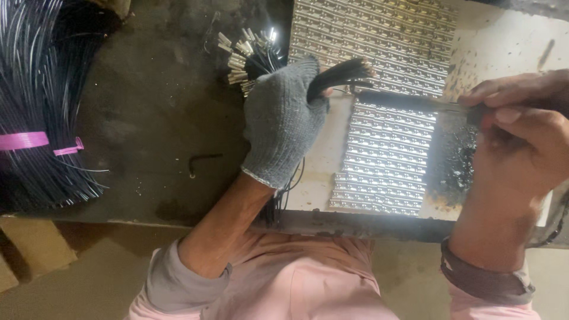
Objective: The person holds a bundle of black wires with exposed metal tips in the left hand and uses a soldering iron in the right hand to apply solder to the wire ends. The person repeatedly dips the wire tips into a solder pool on a white board and then applies the soldering iron to each wire end.
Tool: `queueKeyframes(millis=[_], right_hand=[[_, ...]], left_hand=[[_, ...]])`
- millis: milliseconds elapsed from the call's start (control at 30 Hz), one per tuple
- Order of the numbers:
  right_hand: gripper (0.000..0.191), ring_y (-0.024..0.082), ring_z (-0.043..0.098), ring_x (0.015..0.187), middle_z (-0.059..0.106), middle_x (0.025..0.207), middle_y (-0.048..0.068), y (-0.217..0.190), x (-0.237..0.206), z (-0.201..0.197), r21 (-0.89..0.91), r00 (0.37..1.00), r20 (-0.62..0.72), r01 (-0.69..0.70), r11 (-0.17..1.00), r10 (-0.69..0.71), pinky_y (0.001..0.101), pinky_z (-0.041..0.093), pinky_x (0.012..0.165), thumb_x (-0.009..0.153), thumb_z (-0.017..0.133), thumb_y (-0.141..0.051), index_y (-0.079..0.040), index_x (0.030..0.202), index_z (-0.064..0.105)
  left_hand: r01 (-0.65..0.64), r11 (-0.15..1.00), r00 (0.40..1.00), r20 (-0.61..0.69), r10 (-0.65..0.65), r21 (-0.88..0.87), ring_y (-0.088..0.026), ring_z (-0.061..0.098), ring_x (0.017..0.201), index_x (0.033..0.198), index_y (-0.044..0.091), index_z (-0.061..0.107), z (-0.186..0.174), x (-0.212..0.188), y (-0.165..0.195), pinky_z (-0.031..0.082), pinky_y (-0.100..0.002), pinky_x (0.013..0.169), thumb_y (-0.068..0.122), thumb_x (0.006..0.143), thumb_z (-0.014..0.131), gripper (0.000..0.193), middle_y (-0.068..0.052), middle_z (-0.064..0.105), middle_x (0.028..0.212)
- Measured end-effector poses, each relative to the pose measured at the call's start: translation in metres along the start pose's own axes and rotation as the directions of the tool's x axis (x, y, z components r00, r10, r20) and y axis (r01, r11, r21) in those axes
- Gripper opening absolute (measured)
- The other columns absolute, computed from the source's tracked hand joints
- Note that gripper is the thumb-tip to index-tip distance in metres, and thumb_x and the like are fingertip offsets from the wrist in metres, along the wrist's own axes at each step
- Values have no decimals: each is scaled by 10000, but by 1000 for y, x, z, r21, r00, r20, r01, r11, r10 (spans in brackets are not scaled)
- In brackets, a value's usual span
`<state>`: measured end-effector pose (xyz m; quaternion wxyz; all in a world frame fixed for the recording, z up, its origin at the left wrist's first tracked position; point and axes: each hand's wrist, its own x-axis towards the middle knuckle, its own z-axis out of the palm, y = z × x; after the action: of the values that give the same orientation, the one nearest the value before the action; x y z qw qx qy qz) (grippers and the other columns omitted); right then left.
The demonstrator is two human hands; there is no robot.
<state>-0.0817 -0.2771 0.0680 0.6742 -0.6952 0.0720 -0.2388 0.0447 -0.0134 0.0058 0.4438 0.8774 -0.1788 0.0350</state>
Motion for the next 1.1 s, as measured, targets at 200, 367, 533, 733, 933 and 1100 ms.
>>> queueKeyframes(millis=[200, 367, 533, 733, 933, 1100], right_hand=[[97, 330, 686, 890, 613, 906, 202, 10, 7, 0, 91, 993, 111, 16, 996, -26, 348, 591, 842, 917, 516, 14, 54, 837, 553], [107, 298, 718, 856, 661, 903, 194, -8, 10, 15, -30, 988, 144, -52, 998, 56, 322, 618, 798, 852, 487, 12, 40, 863, 589], [158, 219, 552, 612, 692, 949, 271, -28, 16, 40, -242, 958, 285, 109, 964, -37, 267, 452, 564, 982, 531, 52, 88, 841, 593], [103, 125, 465, 498, 718, 899, 237, -31, 21, 32, -162, 981, 187, -12, 987, 42, 209, 392, 502, 879, 513, 26, 82, 852, 595], [185, 174, 535, 592, 689, 919, 238, 14, -33, -91, 325, 961, -277, 90, 941, 4, 220, 417, 549, 993, 551, -63, 72, 876, 598], [265, 218, 572, 673, 654, 944, 258, 9, -105, -195, 91, 840, -530, 198, 976, -120, 226, 405, 559, 1080, 573, -111, 73, 890, 590]], left_hand=[[-80, 996, 995, -56, 78, -39, -147, 711, 606, 876, 104, 714, 2, -1, -1, 558, -337, 550, 155, 917, 747, 73, -55, 709, 705], [-106, 992, 993, -59, 101, -75, -133, 724, 629, 890, 98, 709, 3, 0, -2, 567, -307, 545, 157, 935, 749, 84, -59, 726, 765], [-66, 997, 998, -22, 65, -33, -149, 710, 589, 827, 87, 693, -3, -1, 5, 545, -338, 510, 201, 923, 770, 168, -66, 706, 714], [-45, 999, 999, 6, 45, 19, -210, 706, 590, 803, 84, 685, -14, 0, 17, 534, -396, 519, 182, 876, 790, 161, -93, 693, 697], [-130, 991, 990, -54, 132, 33, -243, 722, 651, 866, 83, 707, -15, -3, 17, 543, -407, 546, 128, 853, 794, 99, -93, 714, 743], [-166, 986, 983, -80, 168, 28, -170, 732, 662, 913, 90, 726, -9, -4, 14, 566, -362, 568, 86, 867, 807, 94, -61, 733, 774]])
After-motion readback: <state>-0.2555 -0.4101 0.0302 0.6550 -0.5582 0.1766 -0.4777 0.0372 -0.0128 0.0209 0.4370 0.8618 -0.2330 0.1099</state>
